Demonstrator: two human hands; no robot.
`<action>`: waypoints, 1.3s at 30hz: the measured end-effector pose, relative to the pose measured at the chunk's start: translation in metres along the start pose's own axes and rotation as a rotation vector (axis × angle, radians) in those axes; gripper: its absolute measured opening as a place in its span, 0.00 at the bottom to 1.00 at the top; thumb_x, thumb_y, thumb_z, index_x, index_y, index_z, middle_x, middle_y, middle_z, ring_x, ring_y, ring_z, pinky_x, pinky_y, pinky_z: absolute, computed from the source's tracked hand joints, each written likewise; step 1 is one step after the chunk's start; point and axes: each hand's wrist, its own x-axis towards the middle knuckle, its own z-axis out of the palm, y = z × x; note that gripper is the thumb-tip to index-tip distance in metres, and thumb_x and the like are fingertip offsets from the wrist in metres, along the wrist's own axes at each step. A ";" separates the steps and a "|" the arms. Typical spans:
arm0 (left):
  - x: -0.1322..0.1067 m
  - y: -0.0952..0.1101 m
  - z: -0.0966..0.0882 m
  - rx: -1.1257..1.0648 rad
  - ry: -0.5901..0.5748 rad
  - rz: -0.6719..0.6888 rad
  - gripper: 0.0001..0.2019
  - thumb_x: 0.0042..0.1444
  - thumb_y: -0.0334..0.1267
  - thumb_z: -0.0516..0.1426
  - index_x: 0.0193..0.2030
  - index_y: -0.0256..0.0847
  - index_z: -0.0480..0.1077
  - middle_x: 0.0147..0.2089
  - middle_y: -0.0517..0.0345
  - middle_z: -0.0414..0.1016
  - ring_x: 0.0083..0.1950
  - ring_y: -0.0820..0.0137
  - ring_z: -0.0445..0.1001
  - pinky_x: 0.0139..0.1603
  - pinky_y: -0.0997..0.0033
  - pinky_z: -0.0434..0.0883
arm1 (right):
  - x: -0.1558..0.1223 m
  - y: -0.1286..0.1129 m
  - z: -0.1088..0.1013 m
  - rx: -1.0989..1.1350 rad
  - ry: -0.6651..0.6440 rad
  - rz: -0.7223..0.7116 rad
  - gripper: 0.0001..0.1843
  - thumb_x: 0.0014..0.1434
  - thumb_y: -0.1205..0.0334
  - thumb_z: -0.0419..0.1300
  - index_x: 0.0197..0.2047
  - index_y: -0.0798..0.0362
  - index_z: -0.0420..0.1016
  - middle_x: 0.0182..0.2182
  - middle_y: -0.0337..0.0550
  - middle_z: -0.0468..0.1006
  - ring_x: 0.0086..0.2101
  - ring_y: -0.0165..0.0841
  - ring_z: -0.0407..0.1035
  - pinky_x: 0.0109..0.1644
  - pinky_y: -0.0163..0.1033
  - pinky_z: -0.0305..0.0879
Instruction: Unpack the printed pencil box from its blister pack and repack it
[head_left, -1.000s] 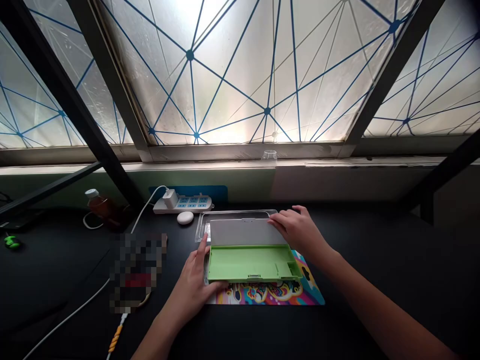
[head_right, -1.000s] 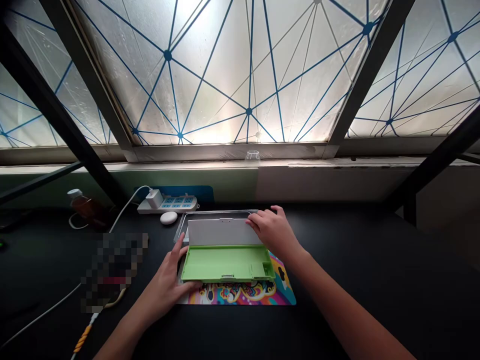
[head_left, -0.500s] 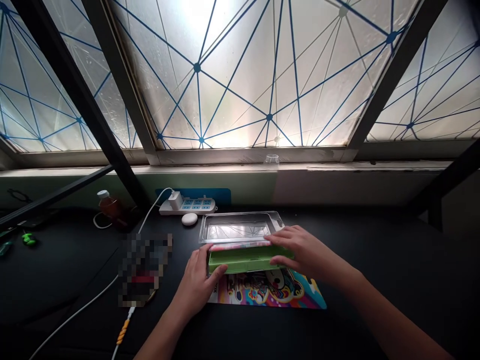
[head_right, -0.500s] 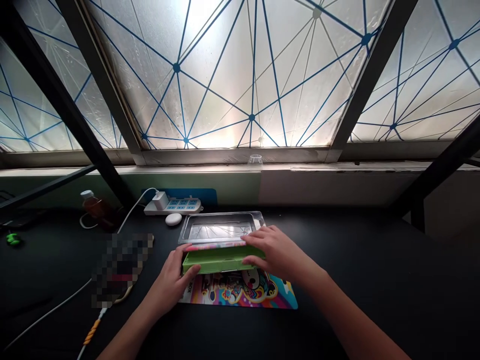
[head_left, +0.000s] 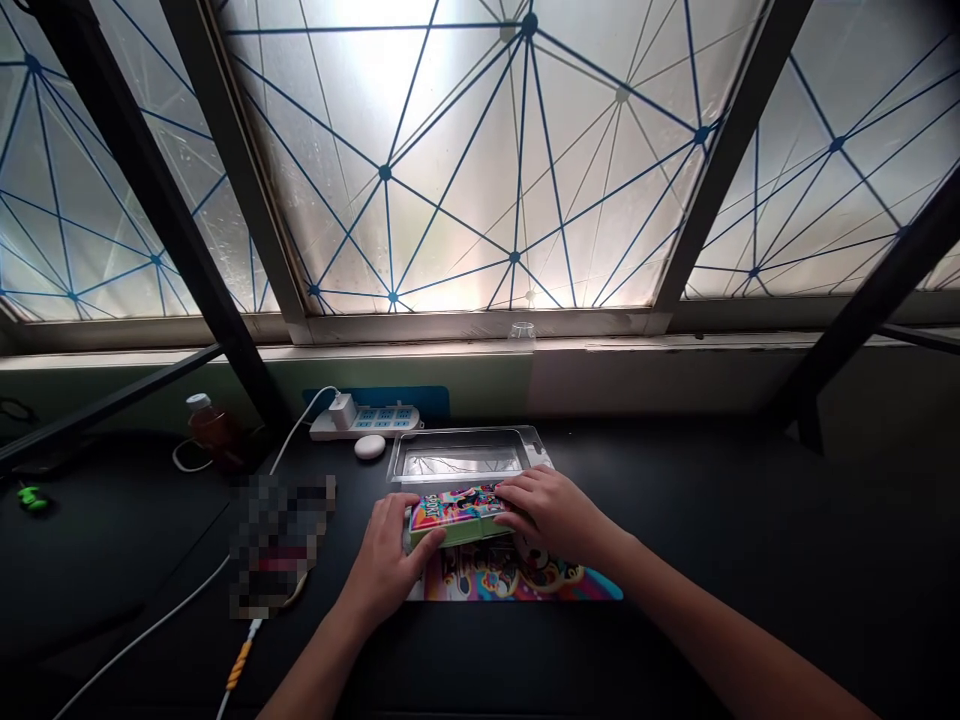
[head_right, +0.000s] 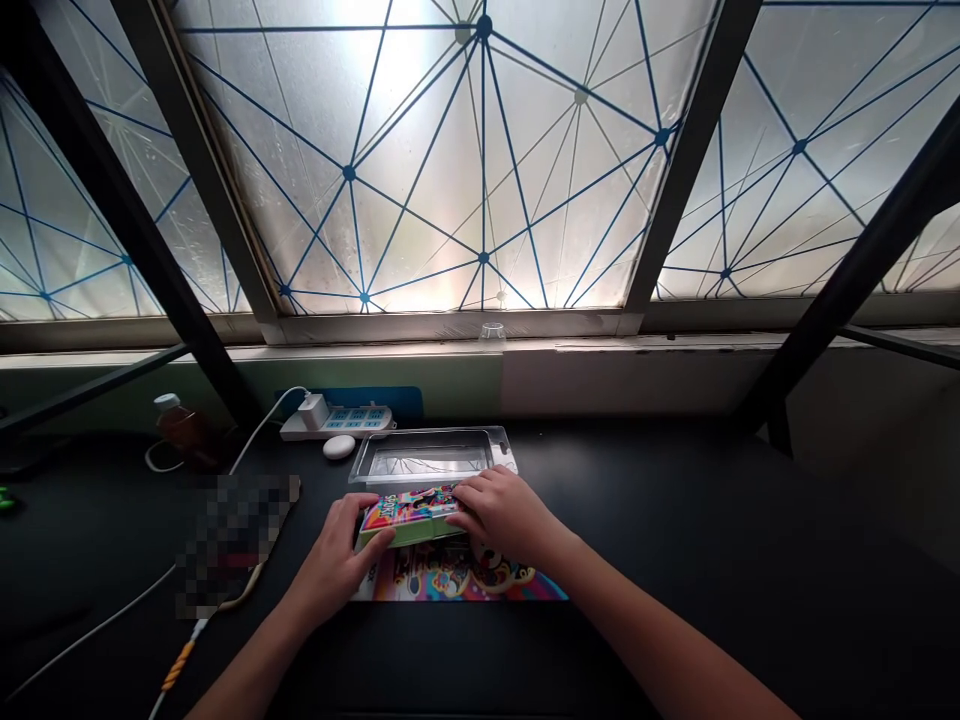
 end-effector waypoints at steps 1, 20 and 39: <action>0.001 0.003 -0.001 0.012 -0.002 0.003 0.21 0.65 0.56 0.54 0.52 0.42 0.69 0.50 0.49 0.73 0.54 0.55 0.71 0.56 0.51 0.71 | 0.000 -0.001 0.000 -0.007 0.012 0.004 0.15 0.72 0.54 0.55 0.48 0.54 0.78 0.40 0.48 0.84 0.40 0.38 0.77 0.46 0.44 0.67; 0.060 0.043 -0.018 -0.325 -0.330 0.110 0.13 0.65 0.45 0.55 0.47 0.42 0.75 0.43 0.54 0.80 0.43 0.64 0.78 0.39 0.70 0.73 | 0.003 -0.004 -0.007 -0.131 0.048 -0.083 0.08 0.64 0.64 0.64 0.43 0.51 0.67 0.47 0.47 0.78 0.39 0.36 0.74 0.41 0.41 0.68; 0.080 0.046 -0.001 -0.716 -0.630 -0.134 0.12 0.56 0.39 0.61 0.42 0.40 0.83 0.48 0.52 0.84 0.51 0.59 0.80 0.52 0.64 0.74 | -0.009 -0.031 -0.008 -0.024 0.063 0.170 0.19 0.55 0.65 0.69 0.44 0.54 0.65 0.52 0.59 0.74 0.51 0.52 0.70 0.56 0.61 0.68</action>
